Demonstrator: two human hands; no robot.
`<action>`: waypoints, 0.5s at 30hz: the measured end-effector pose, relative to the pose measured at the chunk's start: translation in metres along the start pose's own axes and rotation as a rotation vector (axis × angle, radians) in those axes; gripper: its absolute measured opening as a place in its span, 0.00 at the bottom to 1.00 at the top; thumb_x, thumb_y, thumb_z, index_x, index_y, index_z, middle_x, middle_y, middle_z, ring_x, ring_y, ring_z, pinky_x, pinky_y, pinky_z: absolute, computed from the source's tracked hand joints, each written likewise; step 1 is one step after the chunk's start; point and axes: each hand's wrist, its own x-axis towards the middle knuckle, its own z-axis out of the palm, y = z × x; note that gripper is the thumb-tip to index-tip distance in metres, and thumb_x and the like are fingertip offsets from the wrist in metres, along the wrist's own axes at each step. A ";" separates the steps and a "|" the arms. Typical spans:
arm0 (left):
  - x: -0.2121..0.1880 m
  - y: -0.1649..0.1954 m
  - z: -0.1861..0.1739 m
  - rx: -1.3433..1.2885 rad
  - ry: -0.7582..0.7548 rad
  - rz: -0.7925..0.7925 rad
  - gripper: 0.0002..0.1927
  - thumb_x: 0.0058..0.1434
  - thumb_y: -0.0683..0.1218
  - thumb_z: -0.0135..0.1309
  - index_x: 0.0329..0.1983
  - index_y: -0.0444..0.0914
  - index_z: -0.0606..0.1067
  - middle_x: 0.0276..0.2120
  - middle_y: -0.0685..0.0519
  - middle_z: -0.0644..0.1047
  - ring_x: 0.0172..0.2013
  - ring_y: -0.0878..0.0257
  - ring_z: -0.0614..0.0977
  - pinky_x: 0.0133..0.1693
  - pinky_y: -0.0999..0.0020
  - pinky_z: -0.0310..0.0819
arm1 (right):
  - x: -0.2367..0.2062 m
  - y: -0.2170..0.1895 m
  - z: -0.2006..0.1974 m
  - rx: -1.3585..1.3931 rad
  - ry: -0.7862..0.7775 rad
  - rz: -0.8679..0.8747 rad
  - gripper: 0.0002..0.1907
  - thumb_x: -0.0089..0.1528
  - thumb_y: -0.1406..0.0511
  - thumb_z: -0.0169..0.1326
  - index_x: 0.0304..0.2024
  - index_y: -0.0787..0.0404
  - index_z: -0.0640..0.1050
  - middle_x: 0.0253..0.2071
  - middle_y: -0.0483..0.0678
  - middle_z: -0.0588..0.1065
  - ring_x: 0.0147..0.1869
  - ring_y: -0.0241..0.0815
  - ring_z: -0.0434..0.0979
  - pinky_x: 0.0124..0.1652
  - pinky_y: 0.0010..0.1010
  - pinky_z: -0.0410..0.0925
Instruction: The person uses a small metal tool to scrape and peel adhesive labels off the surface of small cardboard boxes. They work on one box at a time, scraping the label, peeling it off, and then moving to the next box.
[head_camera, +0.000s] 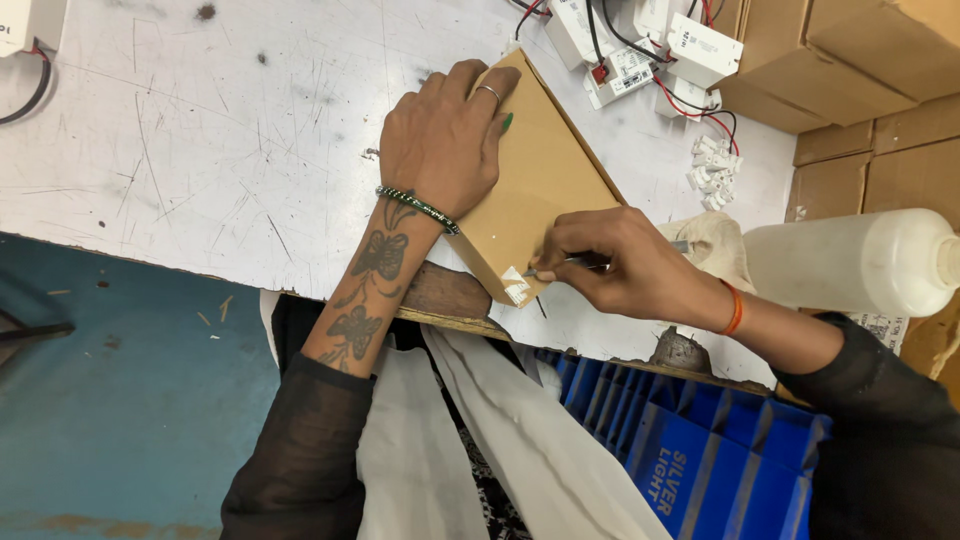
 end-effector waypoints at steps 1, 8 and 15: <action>0.000 0.000 0.000 0.001 0.005 -0.002 0.19 0.65 0.47 0.55 0.59 0.46 0.74 0.51 0.50 0.77 0.43 0.53 0.80 0.39 0.55 0.74 | 0.001 -0.001 -0.001 -0.008 -0.003 -0.009 0.02 0.59 0.70 0.61 0.33 0.63 0.81 0.29 0.46 0.79 0.24 0.38 0.73 0.23 0.29 0.62; 0.000 -0.001 -0.001 -0.007 -0.007 -0.003 0.18 0.65 0.47 0.55 0.59 0.45 0.73 0.51 0.50 0.77 0.43 0.53 0.80 0.38 0.55 0.74 | 0.004 -0.005 -0.003 -0.021 -0.002 -0.106 0.00 0.59 0.71 0.60 0.33 0.63 0.81 0.31 0.46 0.80 0.28 0.37 0.78 0.24 0.27 0.65; 0.000 -0.003 -0.002 -0.010 -0.002 -0.001 0.19 0.65 0.47 0.55 0.59 0.45 0.73 0.51 0.50 0.77 0.43 0.53 0.80 0.39 0.55 0.74 | 0.003 -0.004 0.000 -0.059 0.004 -0.021 0.01 0.59 0.72 0.60 0.32 0.63 0.82 0.30 0.46 0.80 0.25 0.40 0.76 0.23 0.30 0.64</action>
